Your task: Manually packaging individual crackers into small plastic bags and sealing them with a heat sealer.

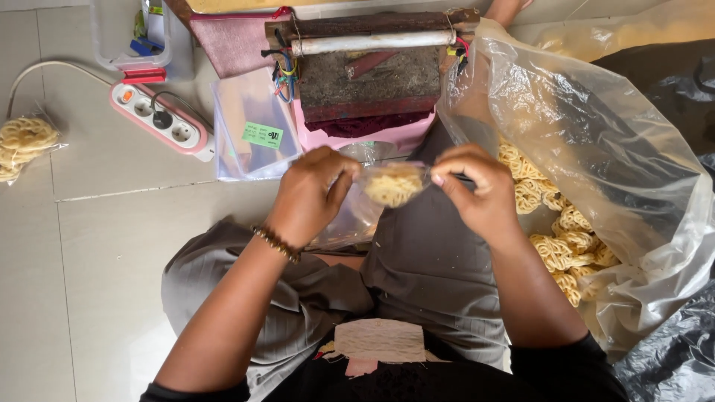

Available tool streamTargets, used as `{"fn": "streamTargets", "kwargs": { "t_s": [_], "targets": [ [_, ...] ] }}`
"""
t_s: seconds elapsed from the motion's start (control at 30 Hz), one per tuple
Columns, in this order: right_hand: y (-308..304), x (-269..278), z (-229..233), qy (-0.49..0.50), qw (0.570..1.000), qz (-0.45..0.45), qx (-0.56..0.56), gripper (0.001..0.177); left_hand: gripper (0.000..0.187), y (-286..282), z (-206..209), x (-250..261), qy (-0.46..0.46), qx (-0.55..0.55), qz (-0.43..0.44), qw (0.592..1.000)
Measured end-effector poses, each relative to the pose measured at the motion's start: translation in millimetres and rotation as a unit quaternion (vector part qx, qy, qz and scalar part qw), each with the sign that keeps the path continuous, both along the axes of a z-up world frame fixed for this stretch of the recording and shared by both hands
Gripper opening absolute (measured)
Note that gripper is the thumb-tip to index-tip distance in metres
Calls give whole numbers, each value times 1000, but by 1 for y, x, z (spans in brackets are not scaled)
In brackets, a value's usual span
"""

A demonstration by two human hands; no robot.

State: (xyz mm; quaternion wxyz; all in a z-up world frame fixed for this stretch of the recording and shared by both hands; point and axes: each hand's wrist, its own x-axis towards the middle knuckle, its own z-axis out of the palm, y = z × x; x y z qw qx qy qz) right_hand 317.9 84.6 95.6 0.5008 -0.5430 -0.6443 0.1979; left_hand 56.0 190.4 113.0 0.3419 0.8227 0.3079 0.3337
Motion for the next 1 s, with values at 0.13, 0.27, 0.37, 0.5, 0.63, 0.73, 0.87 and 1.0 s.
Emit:
{"fn": "streamTargets", "kwargs": {
  "t_s": [0.13,0.27,0.37,0.5,0.63,0.73,0.87,1.0],
  "targets": [
    [54,-5,-9,349,935,-38,-53,7,10,25,-8,38,-138,19,54,989],
    [113,5,-36,549,831,-11,-88,20,5,58,-46,85,-298,-137,114,938],
    [140,-1,-55,518,843,-109,-100,11,9,77,-60,99,-459,-328,166,809],
    [153,-4,-67,551,809,-175,-103,14,11,93,-78,103,-486,-399,244,739],
    [159,-7,-67,536,812,-209,-99,15,11,103,-90,107,-510,-413,253,711],
    [160,-6,-66,541,808,-211,-99,14,9,106,-91,108,-511,-415,253,709],
    [161,-5,-62,536,809,-217,-107,15,11,105,-86,107,-504,-424,258,707],
    [162,-1,-62,545,806,-202,-109,14,10,105,-84,107,-510,-434,260,696]
  ]
}}
